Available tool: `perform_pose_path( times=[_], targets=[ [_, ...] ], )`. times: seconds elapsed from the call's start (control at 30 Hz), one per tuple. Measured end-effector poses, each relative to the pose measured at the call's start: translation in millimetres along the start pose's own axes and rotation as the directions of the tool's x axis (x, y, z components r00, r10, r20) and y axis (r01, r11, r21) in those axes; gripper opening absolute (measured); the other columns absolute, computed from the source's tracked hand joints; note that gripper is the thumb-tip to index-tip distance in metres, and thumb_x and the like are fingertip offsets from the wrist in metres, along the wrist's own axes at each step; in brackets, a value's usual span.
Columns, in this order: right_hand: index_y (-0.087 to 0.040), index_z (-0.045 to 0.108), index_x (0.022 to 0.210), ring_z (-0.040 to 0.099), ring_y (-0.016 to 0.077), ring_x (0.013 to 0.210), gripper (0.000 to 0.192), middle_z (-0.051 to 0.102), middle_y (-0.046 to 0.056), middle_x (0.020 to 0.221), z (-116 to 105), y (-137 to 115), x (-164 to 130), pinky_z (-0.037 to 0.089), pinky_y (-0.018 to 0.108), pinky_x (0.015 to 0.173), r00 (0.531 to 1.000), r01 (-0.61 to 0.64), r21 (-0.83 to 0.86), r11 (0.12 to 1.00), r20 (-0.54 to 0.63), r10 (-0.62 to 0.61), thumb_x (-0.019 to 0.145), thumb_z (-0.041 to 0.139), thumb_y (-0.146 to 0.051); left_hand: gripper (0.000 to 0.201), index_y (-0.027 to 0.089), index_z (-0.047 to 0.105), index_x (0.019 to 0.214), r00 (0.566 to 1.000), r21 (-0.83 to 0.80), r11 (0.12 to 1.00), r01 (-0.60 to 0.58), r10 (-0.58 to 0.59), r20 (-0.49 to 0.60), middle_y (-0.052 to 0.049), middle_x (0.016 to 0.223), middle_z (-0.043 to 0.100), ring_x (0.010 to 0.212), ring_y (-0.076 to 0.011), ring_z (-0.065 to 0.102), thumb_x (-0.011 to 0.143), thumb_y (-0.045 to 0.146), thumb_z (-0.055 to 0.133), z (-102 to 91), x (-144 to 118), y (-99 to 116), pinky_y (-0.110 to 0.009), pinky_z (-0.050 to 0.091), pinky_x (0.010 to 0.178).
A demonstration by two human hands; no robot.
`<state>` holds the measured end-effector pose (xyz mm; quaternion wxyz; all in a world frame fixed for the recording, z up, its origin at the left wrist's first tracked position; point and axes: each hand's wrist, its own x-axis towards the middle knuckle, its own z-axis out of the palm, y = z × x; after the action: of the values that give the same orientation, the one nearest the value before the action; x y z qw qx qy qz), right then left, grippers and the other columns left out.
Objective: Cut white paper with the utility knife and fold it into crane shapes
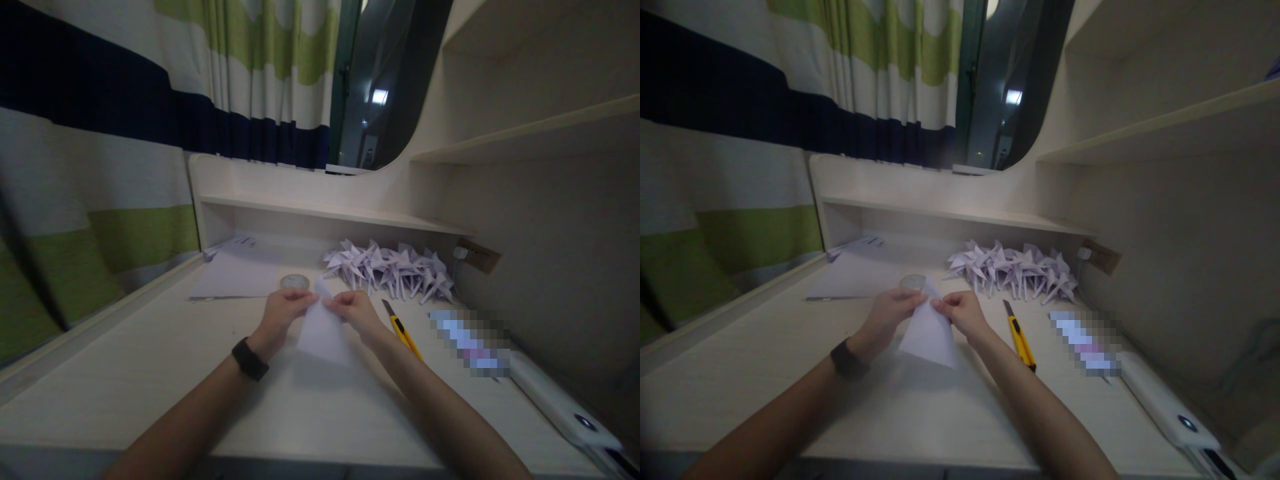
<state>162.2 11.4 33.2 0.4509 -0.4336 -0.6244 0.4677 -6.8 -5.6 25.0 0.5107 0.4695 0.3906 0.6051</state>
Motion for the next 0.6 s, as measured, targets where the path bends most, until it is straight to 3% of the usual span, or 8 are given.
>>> perform_pose_path(
  times=[0.27,0.4,0.6],
  targets=[
    [-0.011,0.068,0.060,0.051,0.0112,0.049,0.042,0.062,0.003,0.057,1.1,8.6,-5.7,0.038,0.024,0.050,0.992,-0.107,0.199,0.974,-0.040,0.117,0.048,0.082,-0.049,0.028,0.010,0.073,0.073,1.000,0.038,0.999,-0.009,0.009,0.017,-0.009,0.073,0.070,0.066,-0.0167,0.063,0.058,0.032,0.082,1.5,-1.3,-1.5,-0.029,0.051,0.065],
    [-0.012,0.071,0.073,0.056,0.0129,0.055,0.041,0.066,0.003,0.065,2.1,7.0,-6.6,0.042,0.025,0.055,0.998,-0.059,0.258,0.964,-0.008,0.063,0.052,0.081,-0.046,0.028,0.010,0.073,0.071,0.997,0.054,0.998,0.025,-0.028,0.066,-0.008,0.070,0.070,0.062,-0.0157,0.062,0.057,0.032,0.083,3.0,-4.2,0.5,-0.028,0.050,0.062],
    [-0.012,0.064,0.052,0.038,0.0070,0.042,0.035,0.048,-0.004,0.044,4.1,7.8,-7.4,0.032,0.022,0.045,0.992,0.029,0.254,0.967,-0.127,0.004,0.055,0.079,-0.043,0.028,0.010,0.072,0.068,0.981,0.077,0.993,0.085,-0.097,0.166,-0.008,0.067,0.069,0.059,-0.0147,0.061,0.058,0.033,0.083,4.6,-7.2,-1.9,-0.025,0.047,0.059]
  ],
)
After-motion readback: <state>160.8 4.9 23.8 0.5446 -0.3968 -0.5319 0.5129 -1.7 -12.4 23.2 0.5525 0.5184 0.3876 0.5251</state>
